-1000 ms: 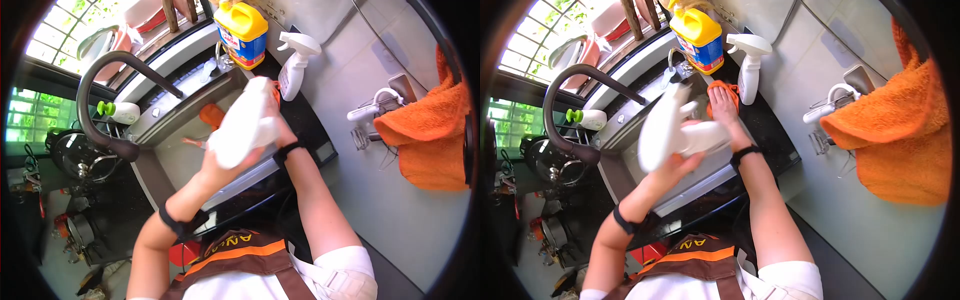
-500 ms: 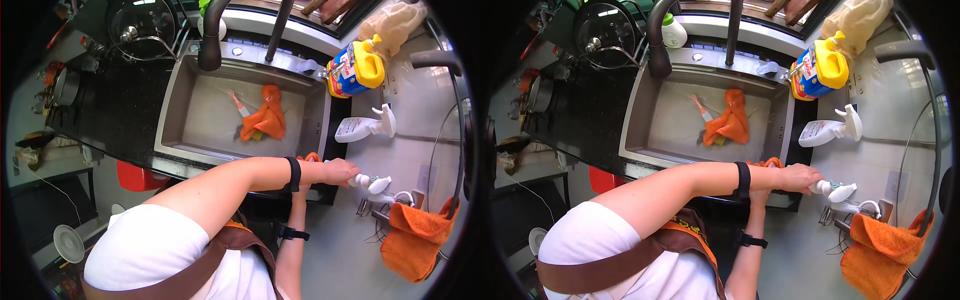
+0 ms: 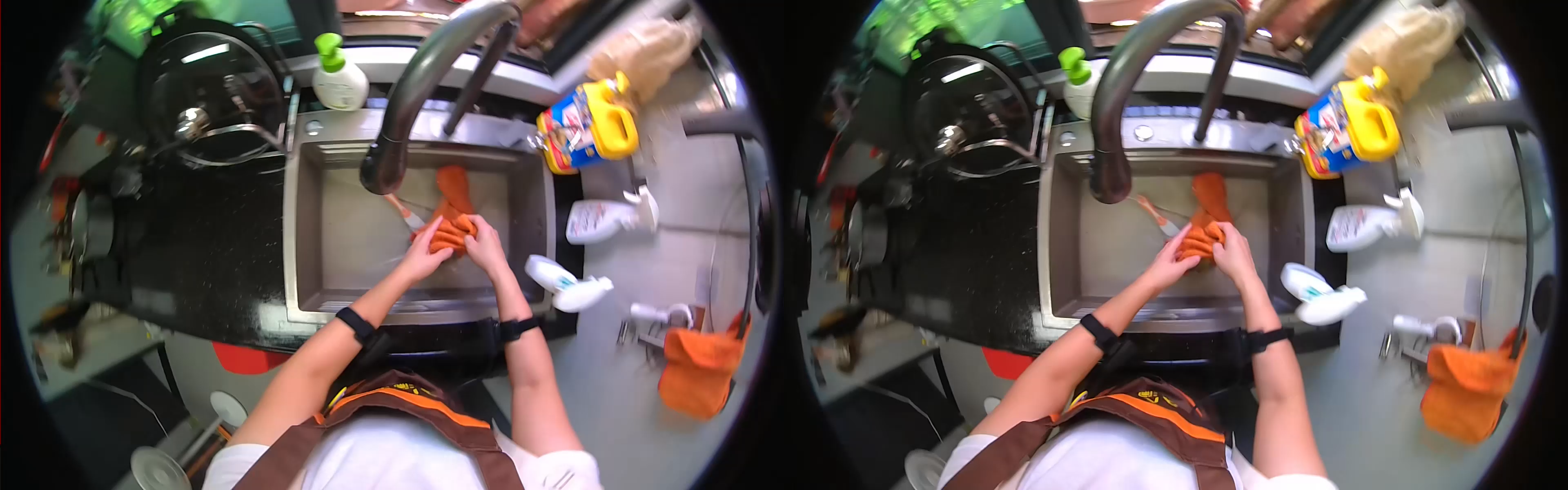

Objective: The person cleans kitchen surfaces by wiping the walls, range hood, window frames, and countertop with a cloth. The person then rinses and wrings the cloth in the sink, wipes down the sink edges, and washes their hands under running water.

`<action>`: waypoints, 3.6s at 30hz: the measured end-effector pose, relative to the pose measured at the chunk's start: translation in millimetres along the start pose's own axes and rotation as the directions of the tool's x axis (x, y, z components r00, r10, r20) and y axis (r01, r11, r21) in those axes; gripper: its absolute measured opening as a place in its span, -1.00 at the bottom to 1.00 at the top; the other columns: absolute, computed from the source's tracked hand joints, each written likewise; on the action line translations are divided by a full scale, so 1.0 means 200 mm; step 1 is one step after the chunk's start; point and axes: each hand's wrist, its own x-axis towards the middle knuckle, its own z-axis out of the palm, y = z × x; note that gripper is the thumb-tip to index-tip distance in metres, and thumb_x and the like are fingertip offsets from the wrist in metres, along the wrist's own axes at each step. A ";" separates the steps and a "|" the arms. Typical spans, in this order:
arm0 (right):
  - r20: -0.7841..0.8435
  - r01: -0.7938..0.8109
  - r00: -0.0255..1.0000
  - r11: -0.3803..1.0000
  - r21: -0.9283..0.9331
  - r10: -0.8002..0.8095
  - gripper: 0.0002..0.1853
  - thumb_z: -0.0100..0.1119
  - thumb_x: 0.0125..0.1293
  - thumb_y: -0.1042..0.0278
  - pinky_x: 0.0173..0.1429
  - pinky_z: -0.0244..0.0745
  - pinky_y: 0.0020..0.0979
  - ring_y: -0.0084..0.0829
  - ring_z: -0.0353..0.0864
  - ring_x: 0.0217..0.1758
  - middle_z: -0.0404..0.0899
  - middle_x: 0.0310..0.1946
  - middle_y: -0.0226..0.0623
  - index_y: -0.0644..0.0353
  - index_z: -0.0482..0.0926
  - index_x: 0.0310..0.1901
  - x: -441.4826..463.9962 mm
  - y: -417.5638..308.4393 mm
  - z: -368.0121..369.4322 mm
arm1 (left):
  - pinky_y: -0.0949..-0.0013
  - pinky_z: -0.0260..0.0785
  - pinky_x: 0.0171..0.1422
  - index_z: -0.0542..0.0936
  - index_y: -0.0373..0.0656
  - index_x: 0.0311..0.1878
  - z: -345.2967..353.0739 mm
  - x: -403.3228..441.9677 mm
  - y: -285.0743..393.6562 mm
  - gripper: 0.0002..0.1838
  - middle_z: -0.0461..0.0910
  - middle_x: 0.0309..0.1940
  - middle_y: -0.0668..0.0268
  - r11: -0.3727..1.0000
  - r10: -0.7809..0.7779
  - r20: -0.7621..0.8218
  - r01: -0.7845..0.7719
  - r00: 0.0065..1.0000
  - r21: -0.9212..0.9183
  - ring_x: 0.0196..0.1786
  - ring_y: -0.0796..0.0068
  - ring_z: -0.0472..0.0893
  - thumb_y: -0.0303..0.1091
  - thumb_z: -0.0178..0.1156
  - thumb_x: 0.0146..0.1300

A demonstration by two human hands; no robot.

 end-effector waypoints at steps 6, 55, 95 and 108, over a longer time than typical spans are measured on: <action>-0.103 -0.073 0.994 0.584 -0.809 -0.019 -0.30 0.22 0.12 -0.16 0.35 0.09 0.14 0.08 0.33 0.25 0.41 0.13 0.09 0.26 0.43 0.14 -0.16 -0.03 -0.16 | 0.45 0.46 0.05 0.52 -0.11 0.11 0.32 0.13 -0.09 -0.67 0.53 -0.01 0.43 0.738 -0.480 0.408 0.609 0.777 -0.291 -0.01 0.60 0.53 -0.37 0.21 0.28; -0.060 0.152 0.839 0.337 -0.929 -0.542 -0.62 0.00 0.21 0.46 0.18 0.47 -0.12 -0.04 0.46 0.21 0.50 0.02 0.04 0.21 0.46 0.10 0.83 -0.01 -0.46 | 0.33 0.40 0.06 0.53 -0.17 0.10 -0.48 0.17 0.87 -0.54 0.59 -0.08 0.34 0.959 -0.281 -0.379 0.239 0.882 -0.155 -0.05 0.53 0.59 -0.09 0.29 0.24; 0.482 -0.442 0.876 -0.428 0.788 -0.017 -0.68 -0.16 0.44 0.17 0.16 0.51 -0.14 -0.16 0.62 -0.06 0.60 -0.14 -0.17 0.21 0.52 -0.07 0.38 -0.33 0.75 | 0.15 0.34 0.33 0.40 -0.25 0.22 -0.56 0.05 0.28 -0.54 0.50 0.16 0.20 0.595 -0.438 -0.107 0.199 0.892 -0.779 0.23 0.28 0.49 -0.10 -0.02 0.45; 0.662 -0.400 0.634 0.564 0.723 -0.399 -0.71 0.20 0.22 0.35 0.25 0.35 -0.40 -0.38 0.46 0.15 0.51 0.10 -0.19 0.28 0.60 -0.05 0.29 -0.63 0.35 | 0.80 0.01 -0.66 0.44 -0.14 0.06 -0.56 -0.12 0.48 -0.71 0.56 -0.20 0.26 0.469 -0.577 0.412 0.699 0.705 -0.540 -0.45 0.75 0.39 -0.31 0.18 0.32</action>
